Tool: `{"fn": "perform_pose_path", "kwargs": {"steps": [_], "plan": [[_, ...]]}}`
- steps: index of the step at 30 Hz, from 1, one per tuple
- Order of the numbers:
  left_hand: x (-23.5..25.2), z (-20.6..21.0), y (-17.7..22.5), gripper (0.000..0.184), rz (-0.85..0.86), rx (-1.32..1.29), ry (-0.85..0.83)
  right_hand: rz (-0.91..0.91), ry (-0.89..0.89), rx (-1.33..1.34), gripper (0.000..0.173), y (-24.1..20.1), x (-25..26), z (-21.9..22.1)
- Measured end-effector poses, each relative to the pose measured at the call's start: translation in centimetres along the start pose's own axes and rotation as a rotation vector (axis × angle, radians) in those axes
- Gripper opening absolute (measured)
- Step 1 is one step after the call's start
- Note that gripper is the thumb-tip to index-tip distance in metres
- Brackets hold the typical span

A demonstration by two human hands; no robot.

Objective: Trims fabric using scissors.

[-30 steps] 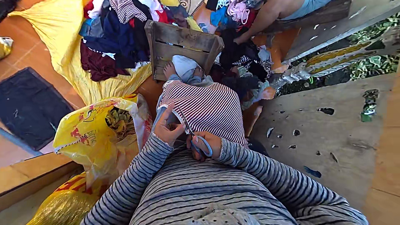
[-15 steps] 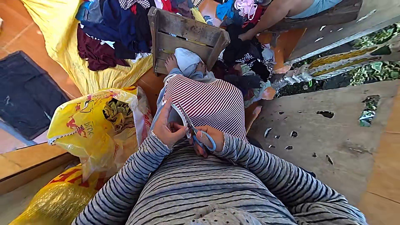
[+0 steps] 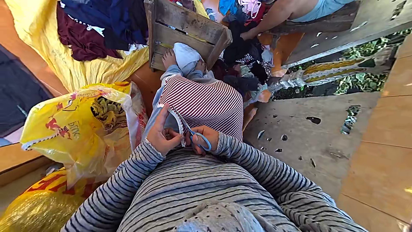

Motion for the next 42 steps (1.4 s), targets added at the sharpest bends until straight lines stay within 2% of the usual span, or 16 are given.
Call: {"fn": "perform_pose_path", "kwargs": {"steps": [2,5,8,13,16,21,27,32,37,42], "plan": [[0.2,-0.1,-0.2,0.088,0.004,0.026,0.121,0.012,0.001,-0.014,0.051,0.2,0.0,0.0],[0.8,0.0,0.2,0.048,-0.056,0.007,0.379,0.026,0.036,-0.085,0.046,0.1,0.0,0.1],[1.5,0.2,1.0,0.032,-0.16,-0.098,0.482,0.05,0.075,-0.187,0.039,-0.4,-0.1,0.1],[2.3,0.0,0.7,0.047,-0.243,-0.204,0.461,0.056,0.08,-0.167,0.036,-0.4,0.3,-0.1],[2.2,-0.1,-0.1,0.065,-0.154,-0.134,0.457,0.032,0.023,-0.16,0.047,-0.4,1.3,-0.5],[1.9,-0.2,-1.0,0.076,-0.049,-0.07,0.459,0.041,-0.006,-0.155,0.052,-0.6,3.2,-0.8],[1.8,-0.2,-1.6,0.078,-0.024,-0.106,0.495,0.066,-0.015,-0.121,0.057,-0.3,3.5,-1.4],[1.4,-0.4,-1.8,0.073,-0.019,-0.097,0.497,0.099,-0.018,-0.117,0.047,-1.1,4.4,-1.2],[1.1,-0.6,-1.8,0.071,-0.017,-0.118,0.506,0.148,-0.043,-0.144,0.048,-2.2,5.3,-1.0],[0.9,-1.0,-1.7,0.069,-0.045,-0.147,0.533,0.168,-0.028,-0.158,0.041,-2.6,5.4,-0.9]]}}
Point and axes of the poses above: each hand's wrist, its own x-axis towards the middle knuckle, its own z-axis out of the palm, y = z × x, the point moved 2 cm from there along x, towards the middle knuckle, and after that the axes turned 7 degrees about x, right-handed, at the moved point
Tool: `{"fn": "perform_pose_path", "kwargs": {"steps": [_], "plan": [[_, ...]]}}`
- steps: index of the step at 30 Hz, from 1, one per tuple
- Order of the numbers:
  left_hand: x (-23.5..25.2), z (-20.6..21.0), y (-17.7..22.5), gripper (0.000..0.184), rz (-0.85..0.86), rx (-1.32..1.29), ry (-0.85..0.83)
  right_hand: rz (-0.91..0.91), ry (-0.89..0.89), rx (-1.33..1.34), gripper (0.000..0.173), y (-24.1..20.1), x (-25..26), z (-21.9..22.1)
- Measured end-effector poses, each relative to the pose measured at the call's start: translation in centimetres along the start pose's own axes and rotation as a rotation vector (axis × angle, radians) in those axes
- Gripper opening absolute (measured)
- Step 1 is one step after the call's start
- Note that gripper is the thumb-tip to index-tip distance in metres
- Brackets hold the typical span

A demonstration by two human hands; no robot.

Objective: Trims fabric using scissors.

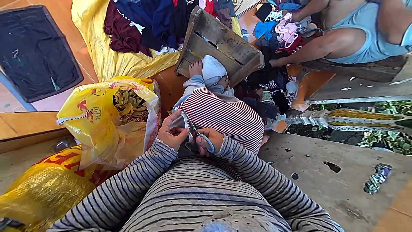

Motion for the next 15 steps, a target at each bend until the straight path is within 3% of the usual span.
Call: {"fn": "perform_pose_path", "kwargs": {"steps": [15], "plan": [[0.2,-1.1,0.3,0.069,0.037,0.013,-0.078,0.042,-0.054,-0.085,0.044,-1.5,0.9,-0.7]]}}
Point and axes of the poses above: each hand's wrist, its own x-axis towards the middle knuckle, its own z-axis out of the palm, y = z × x, the point moved 2 cm from there along x, towards the middle knuckle, and after that the axes turned 7 degrees about x, right-handed, at the moved point
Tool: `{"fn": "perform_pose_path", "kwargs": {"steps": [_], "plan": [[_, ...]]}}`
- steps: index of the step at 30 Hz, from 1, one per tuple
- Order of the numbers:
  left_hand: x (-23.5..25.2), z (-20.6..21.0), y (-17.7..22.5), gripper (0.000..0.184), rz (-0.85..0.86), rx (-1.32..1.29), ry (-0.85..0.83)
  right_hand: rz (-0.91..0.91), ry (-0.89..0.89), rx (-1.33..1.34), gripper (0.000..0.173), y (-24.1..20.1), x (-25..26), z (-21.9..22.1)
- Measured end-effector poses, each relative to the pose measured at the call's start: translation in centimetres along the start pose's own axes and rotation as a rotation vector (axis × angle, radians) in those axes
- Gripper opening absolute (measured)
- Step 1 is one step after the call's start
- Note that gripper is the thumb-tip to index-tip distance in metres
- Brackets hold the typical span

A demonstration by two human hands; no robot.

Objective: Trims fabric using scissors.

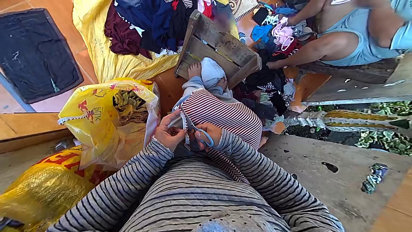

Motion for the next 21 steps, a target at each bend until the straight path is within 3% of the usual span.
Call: {"fn": "perform_pose_path", "kwargs": {"steps": [15,18,21], "plan": [[-0.3,-0.3,-0.6,0.066,-0.016,0.02,-0.063,0.053,0.062,-0.032,0.032,-1.1,1.0,0.6],[0.1,-0.5,-0.4,0.059,-0.083,0.085,-0.067,0.038,0.028,-0.069,0.039,-0.7,0.0,1.0],[1.6,-0.8,0.9,0.038,-0.168,0.162,-0.045,0.057,-0.03,-0.358,0.055,-1.0,-3.1,1.9]]}}
Point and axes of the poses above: each hand's wrist, its own x-axis towards the middle knuckle, its own z-axis out of the palm, y = z × x, the point moved 2 cm from there along x, towards the middle knuckle, and after that the axes turned 7 degrees about x, right-handed, at the moved point
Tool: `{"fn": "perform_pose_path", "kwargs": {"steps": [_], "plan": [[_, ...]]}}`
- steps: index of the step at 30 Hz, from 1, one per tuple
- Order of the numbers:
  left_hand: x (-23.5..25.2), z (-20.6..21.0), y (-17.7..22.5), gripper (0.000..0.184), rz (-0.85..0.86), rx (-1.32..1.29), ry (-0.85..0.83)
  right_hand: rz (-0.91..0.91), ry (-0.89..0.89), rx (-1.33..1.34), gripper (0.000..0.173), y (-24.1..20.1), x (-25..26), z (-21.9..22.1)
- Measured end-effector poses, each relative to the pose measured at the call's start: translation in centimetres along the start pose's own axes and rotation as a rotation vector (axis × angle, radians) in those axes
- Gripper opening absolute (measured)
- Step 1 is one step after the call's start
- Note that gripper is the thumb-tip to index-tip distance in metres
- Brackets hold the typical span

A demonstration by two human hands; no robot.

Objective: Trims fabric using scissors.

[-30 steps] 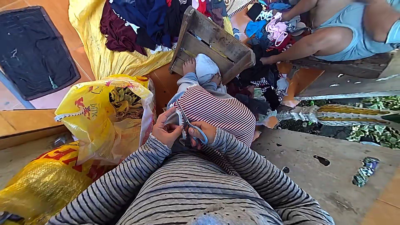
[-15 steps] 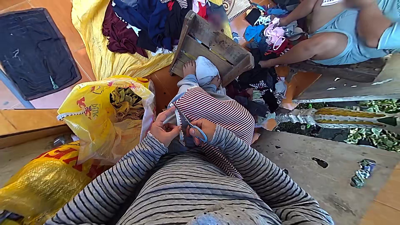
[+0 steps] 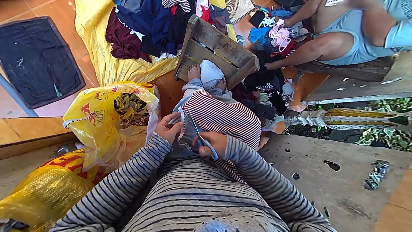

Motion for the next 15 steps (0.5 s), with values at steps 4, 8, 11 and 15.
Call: {"fn": "perform_pose_path", "kwargs": {"steps": [4,8,11,15], "plan": [[3.2,-0.7,2.4,0.04,0.019,0.171,-0.012,0.159,0.214,-0.277,0.065,2.2,-5.2,1.5],[7.5,0.0,3.2,0.049,0.055,0.5,-0.173,0.259,0.682,-0.452,0.064,7.3,-10.6,2.7],[10.1,1.4,2.7,0.051,0.089,0.701,-0.278,0.482,0.81,-0.455,0.07,11.3,-13.0,4.3],[11.9,2.0,2.7,0.041,0.028,0.709,-0.393,0.468,0.913,-0.273,0.059,14.1,-13.9,6.1]]}}
Point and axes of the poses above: each hand's wrist, its own x-axis towards the middle knuckle, its own z-axis out of the palm, y = z × x, the point moved 2 cm from there along x, towards the middle knuckle, and after that the axes turned 7 degrees about x, right-handed, at the moved point
